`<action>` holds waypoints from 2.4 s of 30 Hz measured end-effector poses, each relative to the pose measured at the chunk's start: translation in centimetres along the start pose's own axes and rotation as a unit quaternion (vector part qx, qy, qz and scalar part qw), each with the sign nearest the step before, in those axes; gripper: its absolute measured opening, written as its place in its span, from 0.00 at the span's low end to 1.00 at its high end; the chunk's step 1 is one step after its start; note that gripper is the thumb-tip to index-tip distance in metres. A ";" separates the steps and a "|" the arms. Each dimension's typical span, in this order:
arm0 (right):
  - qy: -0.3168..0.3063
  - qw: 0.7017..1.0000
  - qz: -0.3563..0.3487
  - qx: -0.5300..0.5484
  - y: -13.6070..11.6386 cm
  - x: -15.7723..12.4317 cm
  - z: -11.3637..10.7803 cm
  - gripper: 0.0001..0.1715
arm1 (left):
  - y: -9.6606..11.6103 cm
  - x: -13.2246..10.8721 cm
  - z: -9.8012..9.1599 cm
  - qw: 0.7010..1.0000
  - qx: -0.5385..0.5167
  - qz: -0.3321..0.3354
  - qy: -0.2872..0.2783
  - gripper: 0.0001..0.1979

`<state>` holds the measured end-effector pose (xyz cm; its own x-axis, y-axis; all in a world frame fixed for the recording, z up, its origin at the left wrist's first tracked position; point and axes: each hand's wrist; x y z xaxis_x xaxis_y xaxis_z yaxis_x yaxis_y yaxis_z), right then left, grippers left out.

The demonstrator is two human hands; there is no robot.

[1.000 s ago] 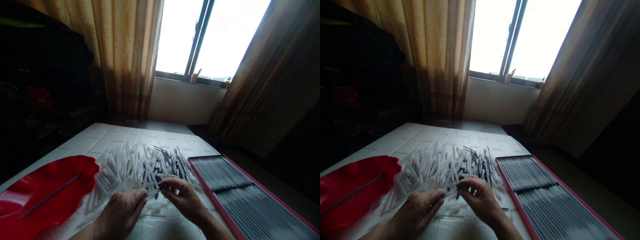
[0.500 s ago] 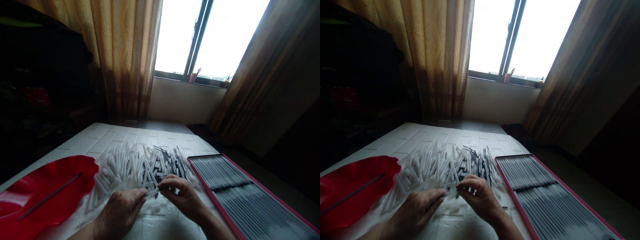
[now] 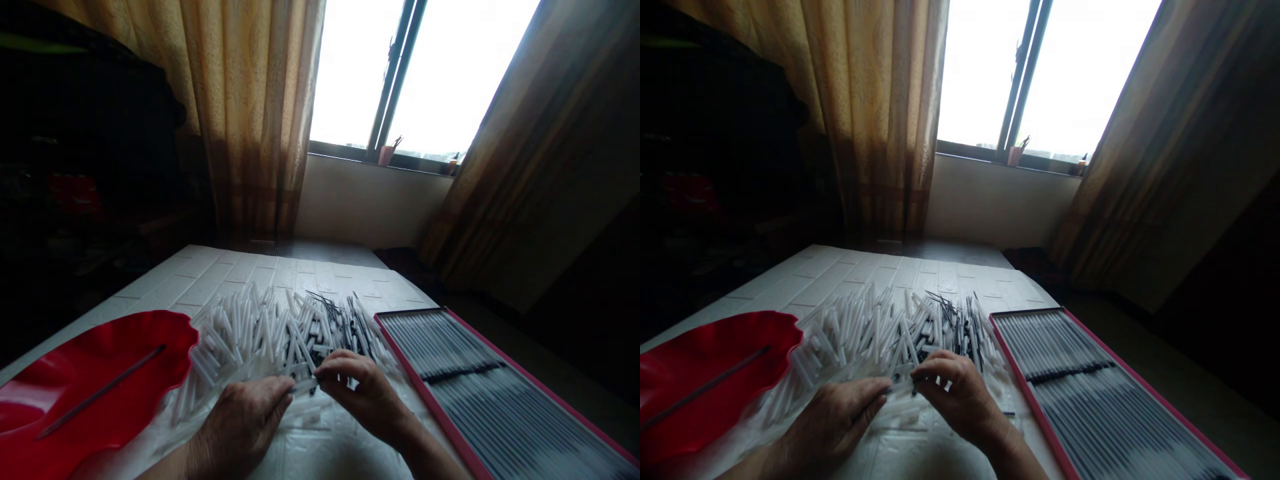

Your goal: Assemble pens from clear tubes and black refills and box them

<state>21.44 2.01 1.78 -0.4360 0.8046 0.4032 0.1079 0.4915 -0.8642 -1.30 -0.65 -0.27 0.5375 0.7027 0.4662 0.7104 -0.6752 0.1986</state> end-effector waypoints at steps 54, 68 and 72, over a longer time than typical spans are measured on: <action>-0.054 0.977 0.061 -0.195 -0.5 0.0 0.3 0.22 | 0.4 0.0 -0.1 0.999 -0.014 -0.006 -0.042 0.11; -0.043 0.993 0.065 -0.092 -1.2 -0.3 -0.4 0.08 | 0.2 0.0 0.0 1.000 0.005 -0.006 -0.013 0.11; -0.039 0.993 0.062 -0.097 -0.7 -0.3 -0.3 0.05 | 0.1 0.1 0.0 1.000 0.008 -0.005 -0.008 0.10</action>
<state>21.73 1.56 2.33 -0.4750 0.8389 0.2660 0.3322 0.4508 -0.8285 -1.18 -0.67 -0.26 0.5373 0.7127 0.4509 0.7232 -0.6644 0.1885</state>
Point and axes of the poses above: each hand's wrist, its own x-axis towards the middle knuckle, its own z-axis out of the palm, y = z × x, and after that the axes turned 8 degrees about x, right-handed
